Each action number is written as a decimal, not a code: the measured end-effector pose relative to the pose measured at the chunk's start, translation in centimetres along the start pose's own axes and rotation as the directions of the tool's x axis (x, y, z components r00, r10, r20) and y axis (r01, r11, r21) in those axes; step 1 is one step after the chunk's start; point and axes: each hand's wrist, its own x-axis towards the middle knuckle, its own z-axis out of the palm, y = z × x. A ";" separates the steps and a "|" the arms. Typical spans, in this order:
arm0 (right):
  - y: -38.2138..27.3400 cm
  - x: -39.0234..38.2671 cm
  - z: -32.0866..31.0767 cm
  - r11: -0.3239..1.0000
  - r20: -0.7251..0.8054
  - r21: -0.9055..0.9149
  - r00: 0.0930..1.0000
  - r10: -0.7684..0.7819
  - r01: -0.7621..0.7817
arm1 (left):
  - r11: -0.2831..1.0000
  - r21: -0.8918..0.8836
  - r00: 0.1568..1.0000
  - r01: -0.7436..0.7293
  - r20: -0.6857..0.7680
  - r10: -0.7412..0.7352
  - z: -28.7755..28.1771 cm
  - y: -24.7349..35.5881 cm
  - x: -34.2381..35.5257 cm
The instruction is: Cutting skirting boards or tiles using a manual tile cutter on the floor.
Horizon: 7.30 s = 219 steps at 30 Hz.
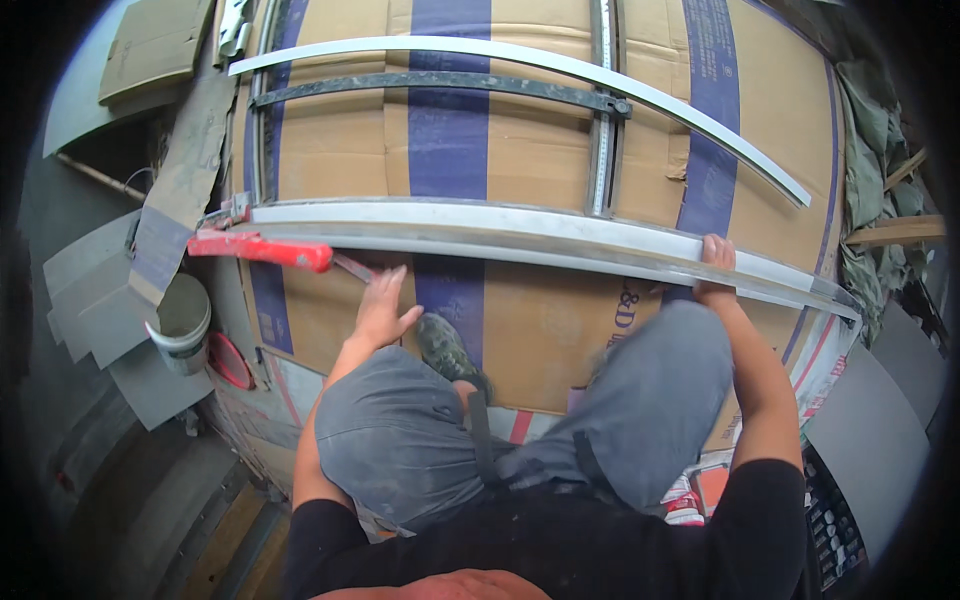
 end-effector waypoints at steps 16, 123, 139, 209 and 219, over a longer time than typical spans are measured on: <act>0.7 -0.5 1.5 0.979 0.050 -0.199 0.998 -0.025 0.034 | 0.946 -0.274 0.927 -0.174 -0.371 0.062 -14.8 24.7 -24.1; -0.5 -2.7 0.2 0.996 -0.092 -0.080 0.995 0.041 -0.049 | 0.623 -0.681 0.776 0.385 -0.126 -0.618 -9.0 -4.5 -16.2; -1.5 -2.9 0.4 0.976 -0.012 -0.204 0.997 0.080 -0.081 | 0.616 -0.670 0.749 0.414 -0.133 -0.649 -7.3 -4.2 -19.0; -4.0 -2.0 -0.2 0.940 -0.010 -0.293 0.984 0.177 -0.172 | 0.730 -0.593 0.796 0.340 -0.231 -0.559 -6.3 -2.5 -18.0; -4.5 -2.2 -0.1 0.940 -0.025 -0.281 0.981 0.192 -0.191 | 0.729 -0.594 0.786 0.339 -0.247 -0.566 -5.8 -3.2 -18.3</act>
